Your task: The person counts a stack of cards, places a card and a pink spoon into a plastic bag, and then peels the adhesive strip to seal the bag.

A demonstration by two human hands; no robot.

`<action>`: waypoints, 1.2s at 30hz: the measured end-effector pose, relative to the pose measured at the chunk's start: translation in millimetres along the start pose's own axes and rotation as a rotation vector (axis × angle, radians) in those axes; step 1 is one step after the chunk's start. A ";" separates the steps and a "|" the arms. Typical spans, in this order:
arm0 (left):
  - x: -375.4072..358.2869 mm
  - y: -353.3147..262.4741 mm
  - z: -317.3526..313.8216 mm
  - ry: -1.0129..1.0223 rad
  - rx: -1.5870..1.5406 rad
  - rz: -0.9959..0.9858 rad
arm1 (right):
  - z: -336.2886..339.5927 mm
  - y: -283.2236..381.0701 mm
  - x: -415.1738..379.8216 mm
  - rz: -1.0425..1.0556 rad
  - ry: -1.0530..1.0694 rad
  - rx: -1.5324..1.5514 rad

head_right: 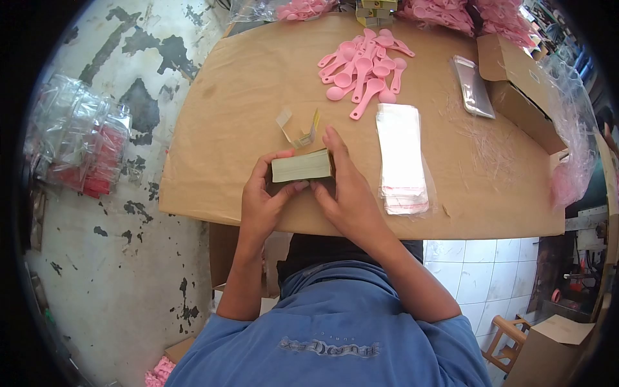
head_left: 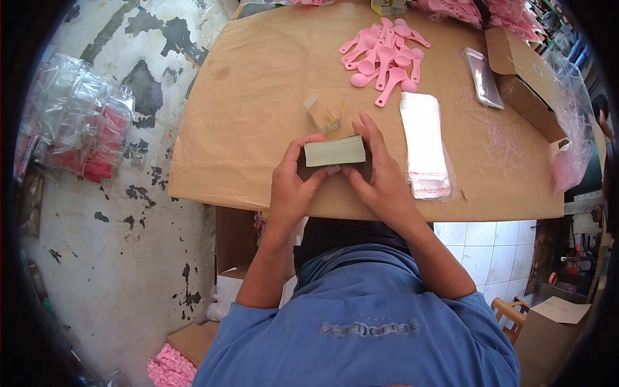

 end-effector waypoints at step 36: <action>4.7 -1.5 28.4 -0.289 -0.191 -0.258 | 1.8 43.5 -40.3 0.219 0.240 0.059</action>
Point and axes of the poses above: each hand's wrist, its own x-axis towards the middle knuckle, its own z-axis out of the back of the hand, y = z × x, the point moved 1 cm from there along x, towards the middle knuckle, and after that the axes turned 11 degrees about y, right-handed, at the moved point
